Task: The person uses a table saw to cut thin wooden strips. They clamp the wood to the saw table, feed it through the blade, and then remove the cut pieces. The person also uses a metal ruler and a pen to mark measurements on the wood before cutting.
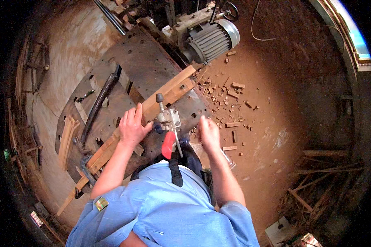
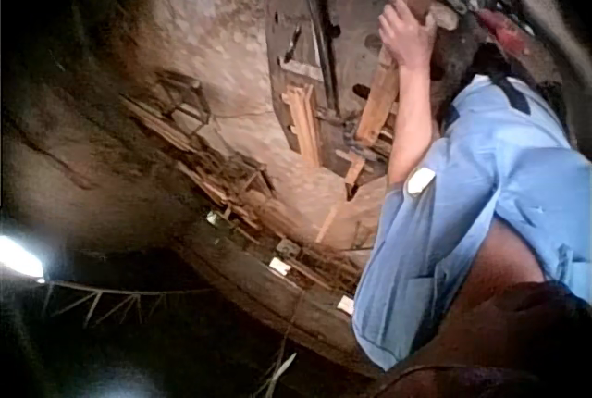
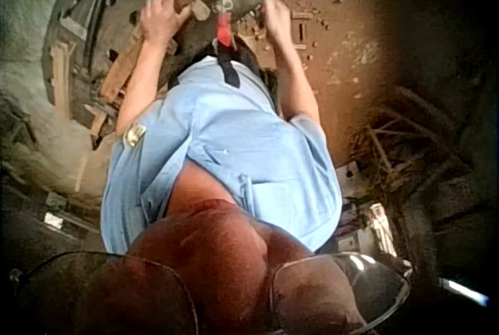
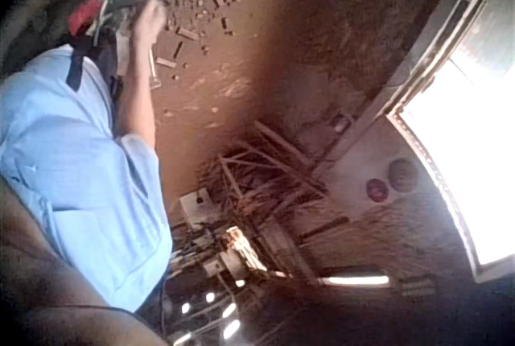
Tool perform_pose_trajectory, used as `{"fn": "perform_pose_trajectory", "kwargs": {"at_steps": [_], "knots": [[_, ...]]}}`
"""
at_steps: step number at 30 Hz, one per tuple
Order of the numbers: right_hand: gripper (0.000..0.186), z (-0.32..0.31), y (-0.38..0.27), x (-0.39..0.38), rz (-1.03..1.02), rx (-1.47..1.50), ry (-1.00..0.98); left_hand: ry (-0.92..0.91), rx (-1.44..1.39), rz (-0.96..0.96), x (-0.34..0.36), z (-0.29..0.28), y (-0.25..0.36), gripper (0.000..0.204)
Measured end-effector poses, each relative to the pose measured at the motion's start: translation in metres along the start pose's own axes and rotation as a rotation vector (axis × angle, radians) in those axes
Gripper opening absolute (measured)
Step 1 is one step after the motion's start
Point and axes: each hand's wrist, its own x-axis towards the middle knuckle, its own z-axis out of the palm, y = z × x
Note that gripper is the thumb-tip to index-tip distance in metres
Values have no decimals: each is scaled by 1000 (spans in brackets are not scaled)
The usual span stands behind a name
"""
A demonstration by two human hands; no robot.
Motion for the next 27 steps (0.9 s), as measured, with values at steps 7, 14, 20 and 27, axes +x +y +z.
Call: {"fn": "perform_pose_trajectory", "kwargs": {"at_steps": [7,14,20,27], "knots": [[55,16,62,-25,295,-15,-170,-10,0,7,-1,-1,4,79],[57,27,77,-17,210,86,-304,14,50,25,-1,-1,6,78],[81,53,102,8,182,183,-239,121,80,100,-3,4,6,77],[74,62,89,11,227,312,-292,139,98,92,-6,12,3,72]]}}
